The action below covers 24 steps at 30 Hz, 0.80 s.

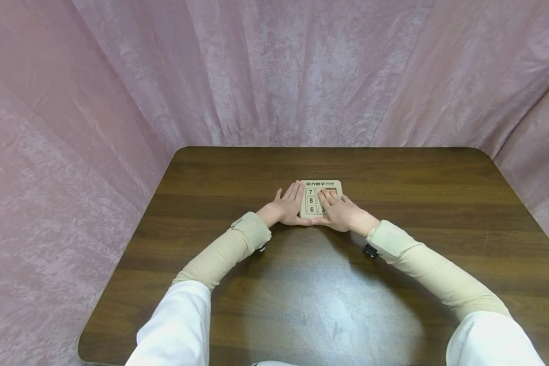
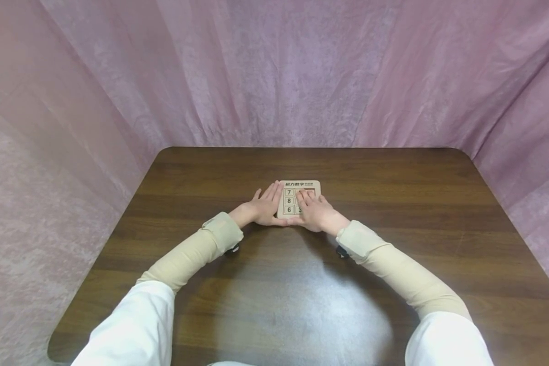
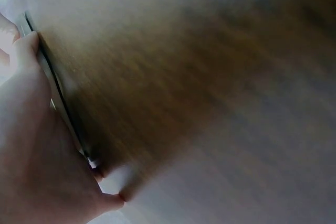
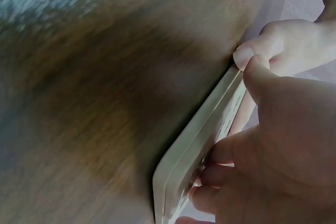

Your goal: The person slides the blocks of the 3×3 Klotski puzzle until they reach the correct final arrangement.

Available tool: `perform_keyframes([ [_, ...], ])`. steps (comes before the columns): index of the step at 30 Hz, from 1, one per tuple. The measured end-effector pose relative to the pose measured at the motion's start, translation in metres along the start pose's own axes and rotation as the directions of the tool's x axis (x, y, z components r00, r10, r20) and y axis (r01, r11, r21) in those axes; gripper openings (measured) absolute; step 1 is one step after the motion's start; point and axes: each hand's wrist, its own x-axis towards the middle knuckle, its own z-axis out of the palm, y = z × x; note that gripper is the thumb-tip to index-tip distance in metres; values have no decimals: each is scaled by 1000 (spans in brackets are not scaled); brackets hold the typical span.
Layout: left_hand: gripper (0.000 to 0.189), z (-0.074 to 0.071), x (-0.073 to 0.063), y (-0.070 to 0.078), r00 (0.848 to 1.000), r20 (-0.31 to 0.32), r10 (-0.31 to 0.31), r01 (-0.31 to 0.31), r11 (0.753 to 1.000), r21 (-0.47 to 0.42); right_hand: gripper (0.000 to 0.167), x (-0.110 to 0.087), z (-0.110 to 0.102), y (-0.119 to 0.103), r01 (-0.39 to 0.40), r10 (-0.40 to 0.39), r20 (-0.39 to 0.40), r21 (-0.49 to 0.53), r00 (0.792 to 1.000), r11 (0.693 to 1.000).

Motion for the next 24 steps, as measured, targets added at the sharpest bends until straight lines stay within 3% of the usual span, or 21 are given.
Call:
perform_keyframes([
  [24, 118, 2, 3, -2, 1000, 2, -2, 2, 1000, -27, 85, -25, -2, 4, -27, 27, 34, 14, 999, 1000],
])
